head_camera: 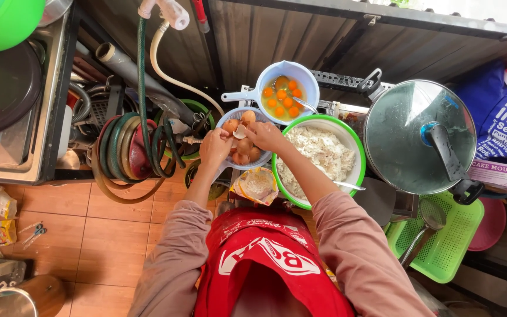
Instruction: The person is cracking multiple eggs into a bowl as part of a food preparation process.
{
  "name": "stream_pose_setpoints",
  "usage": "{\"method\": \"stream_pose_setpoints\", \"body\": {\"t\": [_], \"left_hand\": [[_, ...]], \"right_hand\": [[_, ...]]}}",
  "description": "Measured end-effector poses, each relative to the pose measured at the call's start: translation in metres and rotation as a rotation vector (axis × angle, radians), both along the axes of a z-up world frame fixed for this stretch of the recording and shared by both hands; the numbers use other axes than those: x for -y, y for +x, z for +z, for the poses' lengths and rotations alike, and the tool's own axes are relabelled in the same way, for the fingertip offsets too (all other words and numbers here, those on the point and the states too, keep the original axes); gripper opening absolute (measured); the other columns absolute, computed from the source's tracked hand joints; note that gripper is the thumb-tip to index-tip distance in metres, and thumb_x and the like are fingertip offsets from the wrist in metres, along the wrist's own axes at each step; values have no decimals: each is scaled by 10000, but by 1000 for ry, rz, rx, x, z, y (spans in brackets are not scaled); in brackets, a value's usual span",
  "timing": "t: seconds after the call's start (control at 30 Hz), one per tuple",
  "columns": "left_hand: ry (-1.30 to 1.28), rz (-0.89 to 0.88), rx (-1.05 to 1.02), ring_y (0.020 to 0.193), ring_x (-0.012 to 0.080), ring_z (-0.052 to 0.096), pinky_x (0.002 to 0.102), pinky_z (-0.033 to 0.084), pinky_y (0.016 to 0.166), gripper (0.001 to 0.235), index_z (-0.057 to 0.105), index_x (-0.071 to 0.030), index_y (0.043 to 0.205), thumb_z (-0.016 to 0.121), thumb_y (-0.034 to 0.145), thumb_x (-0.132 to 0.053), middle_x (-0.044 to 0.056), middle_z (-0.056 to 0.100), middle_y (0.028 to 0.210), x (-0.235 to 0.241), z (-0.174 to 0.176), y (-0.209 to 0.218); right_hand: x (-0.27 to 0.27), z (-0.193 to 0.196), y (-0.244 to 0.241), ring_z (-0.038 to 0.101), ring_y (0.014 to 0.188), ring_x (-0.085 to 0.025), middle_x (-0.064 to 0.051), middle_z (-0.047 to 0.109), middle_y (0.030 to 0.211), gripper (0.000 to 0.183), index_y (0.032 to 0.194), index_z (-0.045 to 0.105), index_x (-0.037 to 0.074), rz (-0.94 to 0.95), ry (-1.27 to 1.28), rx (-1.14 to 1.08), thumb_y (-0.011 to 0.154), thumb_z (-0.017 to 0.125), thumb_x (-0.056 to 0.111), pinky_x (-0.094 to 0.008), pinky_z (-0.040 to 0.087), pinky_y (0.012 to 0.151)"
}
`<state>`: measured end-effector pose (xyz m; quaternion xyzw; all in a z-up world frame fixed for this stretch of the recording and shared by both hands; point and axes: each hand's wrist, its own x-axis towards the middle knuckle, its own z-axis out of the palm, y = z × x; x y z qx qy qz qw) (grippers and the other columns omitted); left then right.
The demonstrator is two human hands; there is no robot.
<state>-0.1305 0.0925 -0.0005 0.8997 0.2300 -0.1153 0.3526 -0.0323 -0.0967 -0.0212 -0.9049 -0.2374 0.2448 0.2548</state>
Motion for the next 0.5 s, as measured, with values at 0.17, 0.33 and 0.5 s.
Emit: {"method": "stream_pose_setpoints", "body": {"t": [0.17, 0.33, 0.5], "left_hand": [[24, -16, -41, 1127, 277, 668, 444, 554, 955, 257, 667, -243, 1040, 686, 862, -427, -4, 628, 1040, -2, -5, -5], [29, 18, -54, 1115, 270, 673, 440, 554, 954, 236, 673, -250, 1030, 684, 859, -412, -14, 629, 1034, -1, -2, -2], [0, 52, -46, 1099, 269, 684, 432, 563, 946, 237, 703, -242, 1004, 679, 841, -412, -17, 655, 1004, -5, -3, -2]], "right_hand": [[22, -71, -17, 658, 762, -325, -52, 624, 634, 96, 857, 642, 229, 228, -244, 634, 829, 620, 318, -437, 502, 659], [15, -61, -37, 536, 754, -324, -92, 595, 623, 101, 897, 625, 156, 313, -376, 915, 833, 549, 168, -442, 350, 656], [6, -62, -43, 537, 812, -309, -100, 643, 653, 84, 938, 511, 185, 210, -460, 787, 885, 486, 125, -444, 334, 729]]}}
